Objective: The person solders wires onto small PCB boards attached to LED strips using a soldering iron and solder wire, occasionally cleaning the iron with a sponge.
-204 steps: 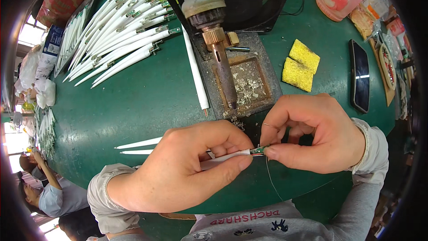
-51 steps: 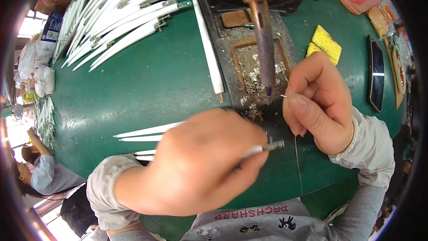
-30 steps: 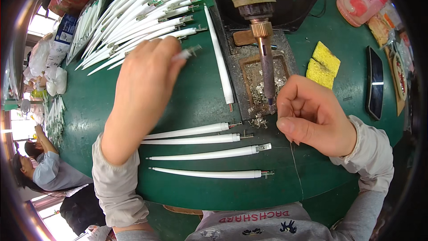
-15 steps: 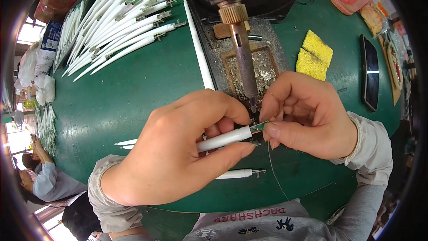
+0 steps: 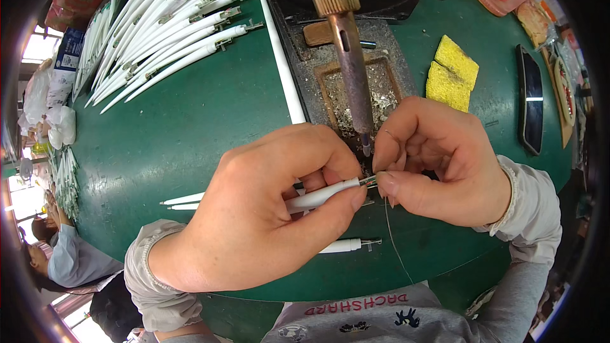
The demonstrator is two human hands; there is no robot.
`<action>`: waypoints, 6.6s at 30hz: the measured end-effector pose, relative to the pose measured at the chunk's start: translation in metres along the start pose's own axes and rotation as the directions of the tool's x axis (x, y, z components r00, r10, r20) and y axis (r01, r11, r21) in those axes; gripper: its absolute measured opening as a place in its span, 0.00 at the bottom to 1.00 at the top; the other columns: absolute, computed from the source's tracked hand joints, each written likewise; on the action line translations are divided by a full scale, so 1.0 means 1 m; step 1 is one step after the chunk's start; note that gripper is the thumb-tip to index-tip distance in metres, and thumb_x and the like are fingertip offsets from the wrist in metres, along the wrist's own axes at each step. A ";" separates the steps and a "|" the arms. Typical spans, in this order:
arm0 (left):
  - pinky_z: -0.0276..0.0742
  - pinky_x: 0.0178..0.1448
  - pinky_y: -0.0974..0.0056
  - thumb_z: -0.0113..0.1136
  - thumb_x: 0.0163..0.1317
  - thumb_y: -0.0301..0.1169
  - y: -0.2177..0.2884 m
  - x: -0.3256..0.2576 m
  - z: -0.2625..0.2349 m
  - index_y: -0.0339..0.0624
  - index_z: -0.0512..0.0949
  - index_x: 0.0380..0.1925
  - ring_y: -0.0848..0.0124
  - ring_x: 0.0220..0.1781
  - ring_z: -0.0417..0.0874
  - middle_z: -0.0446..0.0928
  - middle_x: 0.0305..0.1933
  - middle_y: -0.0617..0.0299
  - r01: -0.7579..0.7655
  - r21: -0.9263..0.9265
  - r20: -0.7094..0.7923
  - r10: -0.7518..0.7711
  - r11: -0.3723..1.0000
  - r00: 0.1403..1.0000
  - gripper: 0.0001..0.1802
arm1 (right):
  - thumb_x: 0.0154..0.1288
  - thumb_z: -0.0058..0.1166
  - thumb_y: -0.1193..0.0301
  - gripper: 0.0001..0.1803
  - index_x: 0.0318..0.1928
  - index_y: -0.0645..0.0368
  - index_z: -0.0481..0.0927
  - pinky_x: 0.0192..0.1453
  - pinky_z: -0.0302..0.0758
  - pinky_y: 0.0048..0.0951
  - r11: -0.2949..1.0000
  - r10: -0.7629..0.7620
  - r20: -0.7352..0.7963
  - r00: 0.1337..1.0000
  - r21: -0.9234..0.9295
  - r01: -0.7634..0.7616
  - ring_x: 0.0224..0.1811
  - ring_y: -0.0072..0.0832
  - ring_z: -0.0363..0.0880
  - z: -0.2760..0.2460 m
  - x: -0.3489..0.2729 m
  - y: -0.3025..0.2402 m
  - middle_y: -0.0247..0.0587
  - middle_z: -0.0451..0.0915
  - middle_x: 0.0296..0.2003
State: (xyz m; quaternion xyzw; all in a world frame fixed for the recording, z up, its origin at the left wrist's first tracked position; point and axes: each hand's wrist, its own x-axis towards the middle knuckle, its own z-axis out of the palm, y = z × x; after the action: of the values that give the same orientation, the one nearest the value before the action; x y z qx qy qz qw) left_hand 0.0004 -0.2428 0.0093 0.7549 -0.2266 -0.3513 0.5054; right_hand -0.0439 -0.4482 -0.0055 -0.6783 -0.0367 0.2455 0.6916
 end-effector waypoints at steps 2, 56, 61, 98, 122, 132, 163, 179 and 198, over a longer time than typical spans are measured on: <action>0.69 0.37 0.75 0.57 0.54 0.19 0.000 0.000 -0.001 0.34 0.73 0.31 0.80 0.34 0.73 0.72 0.33 0.63 -0.004 -0.015 0.019 0.005 1.000 1.000 0.05 | 0.56 0.54 0.79 0.10 0.37 0.64 0.69 0.32 0.70 0.16 1.000 -0.015 -0.007 1.000 -0.013 0.015 0.29 0.17 0.74 0.001 0.000 0.000 0.36 0.74 0.30; 0.57 0.17 0.78 0.57 0.52 0.27 0.008 0.008 -0.008 0.36 0.69 0.28 0.81 0.16 0.67 0.72 0.21 0.60 0.062 -0.500 -0.127 -0.144 0.864 0.981 0.08 | 0.64 0.48 0.69 0.12 0.37 0.62 0.60 0.20 0.66 0.17 0.952 -0.305 -0.110 0.946 -0.022 0.305 0.18 0.19 0.70 0.008 0.003 0.000 0.37 0.69 0.19; 0.61 0.22 0.79 0.58 0.51 0.25 0.008 0.004 -0.006 0.35 0.70 0.28 0.81 0.21 0.69 0.72 0.25 0.61 0.007 -0.389 -0.162 -0.076 0.921 0.984 0.08 | 0.64 0.47 0.69 0.12 0.36 0.62 0.59 0.19 0.63 0.18 0.969 -0.241 -0.008 0.971 -0.061 0.240 0.17 0.19 0.68 0.000 0.002 0.001 0.39 0.70 0.20; 0.67 0.33 0.77 0.57 0.50 0.20 0.001 -0.009 -0.001 0.31 0.72 0.30 0.79 0.31 0.73 0.71 0.31 0.60 -0.148 0.054 -0.079 0.152 0.988 0.985 0.07 | 0.59 0.52 0.76 0.14 0.42 0.68 0.64 0.26 0.66 0.17 0.967 -0.204 0.098 0.974 -0.134 0.216 0.22 0.18 0.72 -0.004 -0.001 0.005 0.38 0.72 0.27; 0.71 0.33 0.69 0.63 0.46 0.20 -0.005 -0.007 -0.006 0.32 0.76 0.30 0.66 0.31 0.77 0.75 0.32 0.54 -0.311 0.239 0.114 0.291 0.920 0.950 0.09 | 0.52 0.60 0.76 0.07 0.32 0.62 0.75 0.20 0.65 0.18 0.908 -0.222 0.116 0.968 -0.337 0.248 0.18 0.17 0.72 -0.002 -0.005 0.003 0.32 0.75 0.21; 0.68 0.44 0.59 0.58 0.50 0.24 -0.024 0.033 -0.074 0.36 0.74 0.32 0.56 0.40 0.73 0.74 0.35 0.55 0.199 0.969 -0.248 0.577 0.148 0.778 0.08 | 0.51 0.55 0.77 0.07 0.30 0.58 0.70 0.23 0.68 0.34 0.790 -0.240 0.208 0.948 -0.526 0.316 0.20 0.38 0.73 0.009 -0.013 0.009 0.39 0.72 0.19; 0.74 0.38 0.72 0.63 0.47 0.15 0.005 -0.005 -0.005 0.30 0.74 0.30 0.76 0.35 0.76 0.72 0.34 0.58 -0.056 0.065 -0.003 0.056 0.996 0.998 0.10 | 0.58 0.50 0.82 0.06 0.36 0.68 0.70 0.31 0.73 0.18 0.988 -0.149 0.022 0.989 -0.044 0.150 0.30 0.22 0.78 0.002 -0.007 -0.002 0.44 0.76 0.31; 0.70 0.39 0.74 0.58 0.52 0.17 0.006 -0.001 -0.004 0.32 0.72 0.29 0.78 0.36 0.74 0.74 0.33 0.60 0.069 -0.232 -0.023 -0.077 0.970 0.997 0.06 | 0.62 0.49 0.74 0.11 0.41 0.65 0.64 0.26 0.70 0.17 0.957 -0.060 -0.145 0.988 0.272 0.098 0.25 0.21 0.76 0.010 -0.003 -0.008 0.45 0.76 0.27; 0.58 0.23 0.78 0.58 0.52 0.24 0.011 0.002 -0.003 0.34 0.70 0.25 0.81 0.22 0.68 0.69 0.25 0.62 -0.129 -0.203 -0.201 0.088 0.971 0.976 0.07 | 0.61 0.47 0.78 0.09 0.36 0.64 0.60 0.24 0.71 0.17 0.943 -0.308 -0.087 0.947 -0.162 0.291 0.20 0.20 0.73 0.006 -0.002 -0.004 0.44 0.75 0.24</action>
State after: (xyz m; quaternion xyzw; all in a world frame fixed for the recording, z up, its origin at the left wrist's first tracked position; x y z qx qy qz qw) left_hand 0.0041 -0.2460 0.0195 0.7123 -0.1789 -0.2717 0.6219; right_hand -0.0465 -0.4433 -0.0010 -0.7266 -0.1188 0.0958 0.6699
